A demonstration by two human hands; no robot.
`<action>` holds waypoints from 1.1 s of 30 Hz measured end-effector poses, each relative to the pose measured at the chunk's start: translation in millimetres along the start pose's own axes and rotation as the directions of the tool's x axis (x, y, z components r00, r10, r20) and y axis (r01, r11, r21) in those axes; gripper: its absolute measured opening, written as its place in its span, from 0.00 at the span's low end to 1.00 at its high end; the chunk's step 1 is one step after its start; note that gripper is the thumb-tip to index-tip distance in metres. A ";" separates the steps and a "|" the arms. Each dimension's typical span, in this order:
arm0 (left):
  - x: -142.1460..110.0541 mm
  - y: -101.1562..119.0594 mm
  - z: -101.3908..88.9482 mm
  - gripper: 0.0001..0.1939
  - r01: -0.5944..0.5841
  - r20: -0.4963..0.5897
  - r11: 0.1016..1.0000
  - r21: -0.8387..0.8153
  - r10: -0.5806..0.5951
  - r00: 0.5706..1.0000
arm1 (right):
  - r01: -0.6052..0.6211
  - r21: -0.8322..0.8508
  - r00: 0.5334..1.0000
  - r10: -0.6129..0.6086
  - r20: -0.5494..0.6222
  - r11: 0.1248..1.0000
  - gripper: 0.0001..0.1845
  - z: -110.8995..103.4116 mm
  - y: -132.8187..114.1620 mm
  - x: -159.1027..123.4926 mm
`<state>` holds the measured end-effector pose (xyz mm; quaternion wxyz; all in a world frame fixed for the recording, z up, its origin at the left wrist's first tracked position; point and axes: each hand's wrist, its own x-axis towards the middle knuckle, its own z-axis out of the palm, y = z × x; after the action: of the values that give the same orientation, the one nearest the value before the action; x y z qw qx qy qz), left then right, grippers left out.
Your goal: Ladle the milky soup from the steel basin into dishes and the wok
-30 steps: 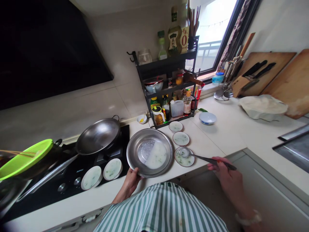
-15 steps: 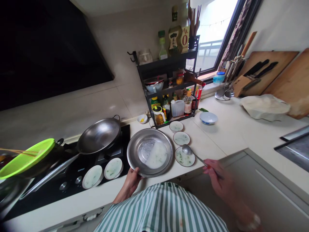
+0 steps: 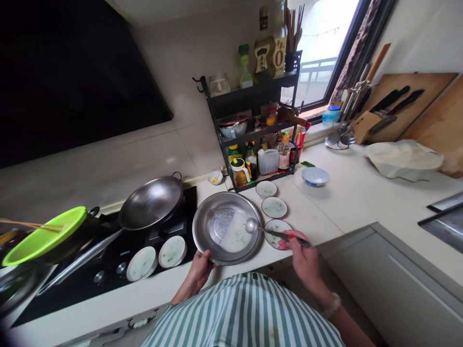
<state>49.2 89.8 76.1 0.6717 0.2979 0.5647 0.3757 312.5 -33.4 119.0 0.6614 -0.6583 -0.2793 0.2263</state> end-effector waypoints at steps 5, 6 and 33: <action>0.2 -0.6 0.4 0.11 -0.002 0.013 1.000 -0.001 0.002 1.000 | 0.082 -0.039 0.978 -0.073 0.195 0.996 0.13 23.7 14.9 -2.8; 0.3 -0.9 0.4 0.11 -0.004 0.016 1.000 -0.003 0.004 1.000 | 0.089 -0.048 0.972 -0.076 0.222 0.995 0.13 25.9 17.4 -2.7; 1.1 0.1 -0.3 0.11 0.013 0.000 1.000 -0.009 -0.013 1.000 | -0.168 0.181 0.986 0.165 0.029 0.969 0.18 15.1 28.9 11.2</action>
<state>48.9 90.8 75.5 0.6756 0.2910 0.5649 0.3739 312.7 -13.7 90.6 0.6959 -0.6142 -0.2057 0.3103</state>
